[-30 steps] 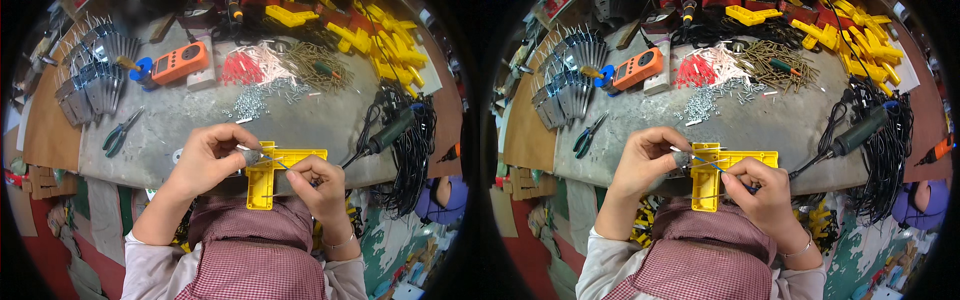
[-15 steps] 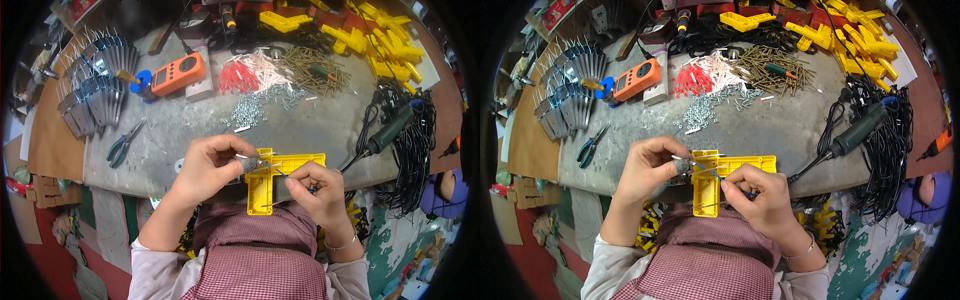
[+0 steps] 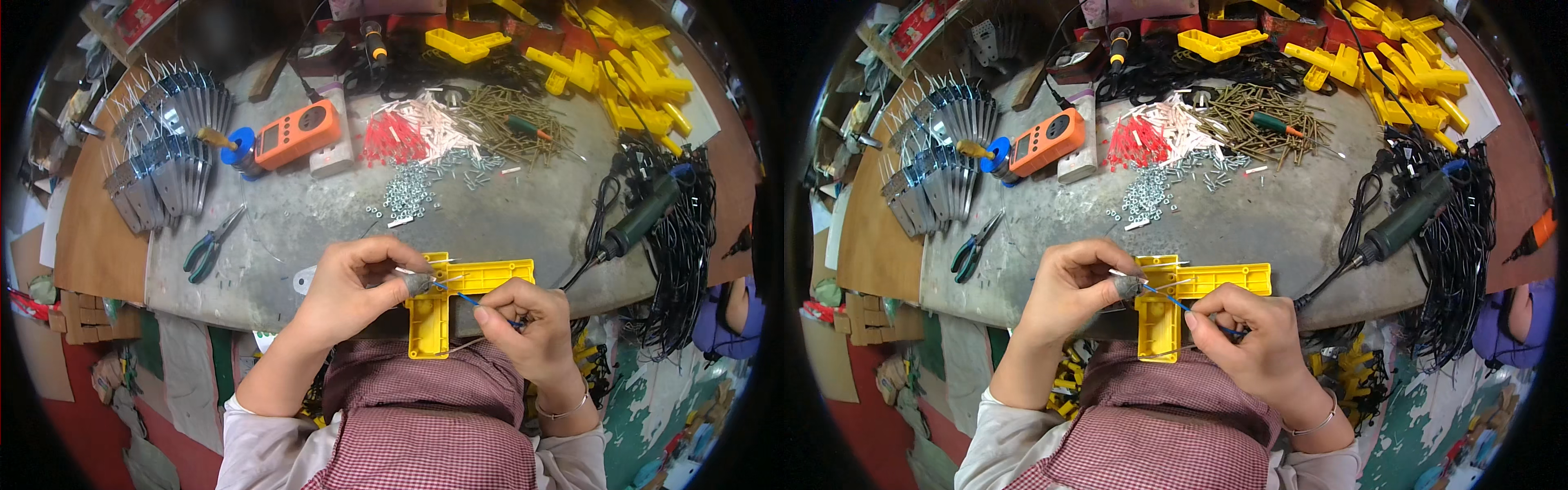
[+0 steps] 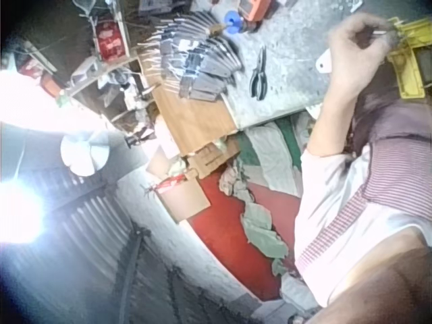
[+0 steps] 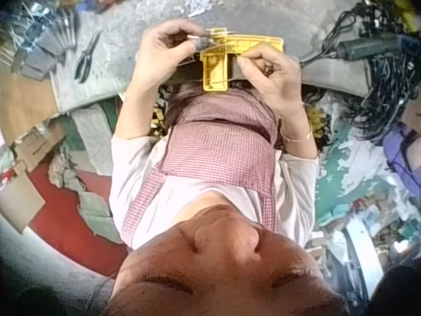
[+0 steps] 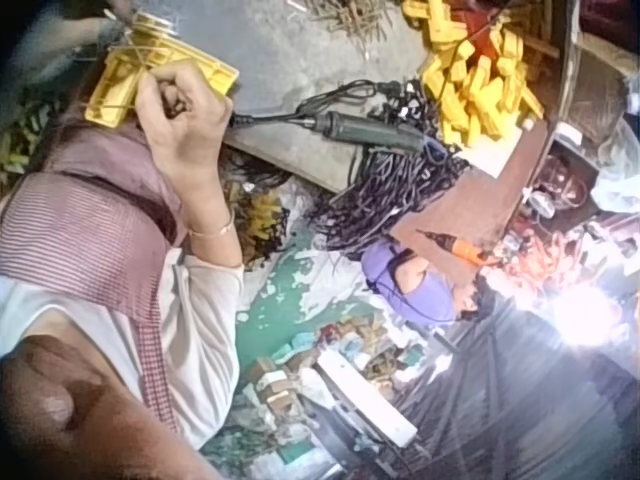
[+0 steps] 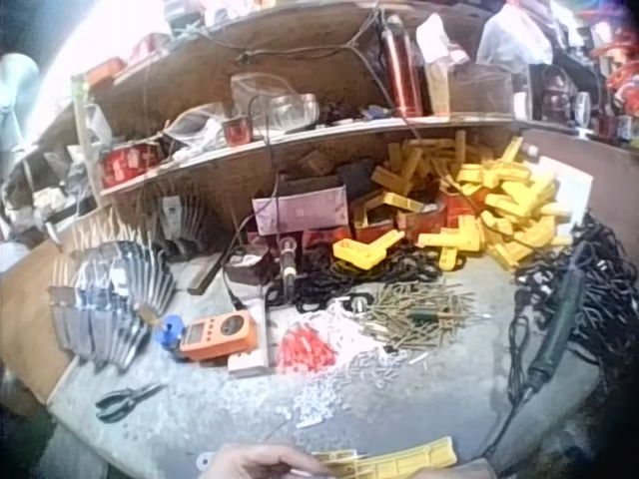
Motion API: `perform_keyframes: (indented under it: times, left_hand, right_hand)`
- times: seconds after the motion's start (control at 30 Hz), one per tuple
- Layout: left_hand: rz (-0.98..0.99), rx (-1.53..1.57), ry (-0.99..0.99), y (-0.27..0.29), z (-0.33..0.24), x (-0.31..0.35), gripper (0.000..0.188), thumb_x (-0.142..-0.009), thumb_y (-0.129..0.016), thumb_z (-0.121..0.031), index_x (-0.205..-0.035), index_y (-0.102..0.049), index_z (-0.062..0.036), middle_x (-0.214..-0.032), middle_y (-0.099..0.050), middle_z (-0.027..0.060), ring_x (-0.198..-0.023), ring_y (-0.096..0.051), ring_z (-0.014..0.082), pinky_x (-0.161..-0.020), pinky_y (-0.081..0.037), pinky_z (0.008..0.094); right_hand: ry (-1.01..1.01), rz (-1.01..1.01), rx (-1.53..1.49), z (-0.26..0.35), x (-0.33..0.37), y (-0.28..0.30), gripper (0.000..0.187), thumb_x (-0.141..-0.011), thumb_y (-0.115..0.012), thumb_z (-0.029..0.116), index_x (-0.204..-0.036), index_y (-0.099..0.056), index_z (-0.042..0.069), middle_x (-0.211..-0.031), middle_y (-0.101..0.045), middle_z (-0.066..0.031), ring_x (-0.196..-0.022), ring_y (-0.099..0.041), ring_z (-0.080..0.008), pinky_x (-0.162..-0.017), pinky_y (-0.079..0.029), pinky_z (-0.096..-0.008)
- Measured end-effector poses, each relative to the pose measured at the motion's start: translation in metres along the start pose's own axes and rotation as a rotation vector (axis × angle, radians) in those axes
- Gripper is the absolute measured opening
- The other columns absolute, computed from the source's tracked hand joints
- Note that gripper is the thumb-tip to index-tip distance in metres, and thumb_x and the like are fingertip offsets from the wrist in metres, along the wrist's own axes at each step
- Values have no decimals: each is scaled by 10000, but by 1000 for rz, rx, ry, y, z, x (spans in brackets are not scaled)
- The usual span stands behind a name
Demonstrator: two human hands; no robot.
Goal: Assembling an industrial component by fitting a metal plate and wiring into a yellow plastic housing, followed by soldering and securing with an electric screwdriver.
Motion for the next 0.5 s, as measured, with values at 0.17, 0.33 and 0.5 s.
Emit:
perform_keyframes:
  times: [0.17,0.33,0.5]
  left_hand:
    - [37,135,18,2,5,0,253,-791,-762,-85,-973,-639,42,-942,-666,78,-866,-632,125,-768,-509,254]
    - [54,207,33,0,4,4,264,-789,-768,-95,-974,-637,40,-944,-669,84,-860,-636,129,-786,-503,251]
    - [-33,-216,-60,-11,-17,6,155,-754,-693,9,-905,-678,37,-903,-683,86,-831,-650,147,-737,-517,267]
  right_hand:
    - [-3,-13,-25,-1,0,0,63,-796,-684,38,-769,-638,6,-491,-474,14,-448,-395,-34,-440,-314,-237]
    - [-7,-8,-20,-5,0,-1,61,-800,-685,33,-768,-639,7,-487,-477,11,-445,-391,-32,-439,-314,-234]
    - [-8,51,27,-1,-2,-2,72,-807,-687,48,-767,-643,8,-503,-499,0,-449,-417,-47,-446,-337,-241]
Point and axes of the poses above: each hand's wrist, its own x-axis away from the middle knuckle, its own y-axis out of the back of the hand, z = x × y, the point moved 5 cm from there along -x, towards the middle knuckle
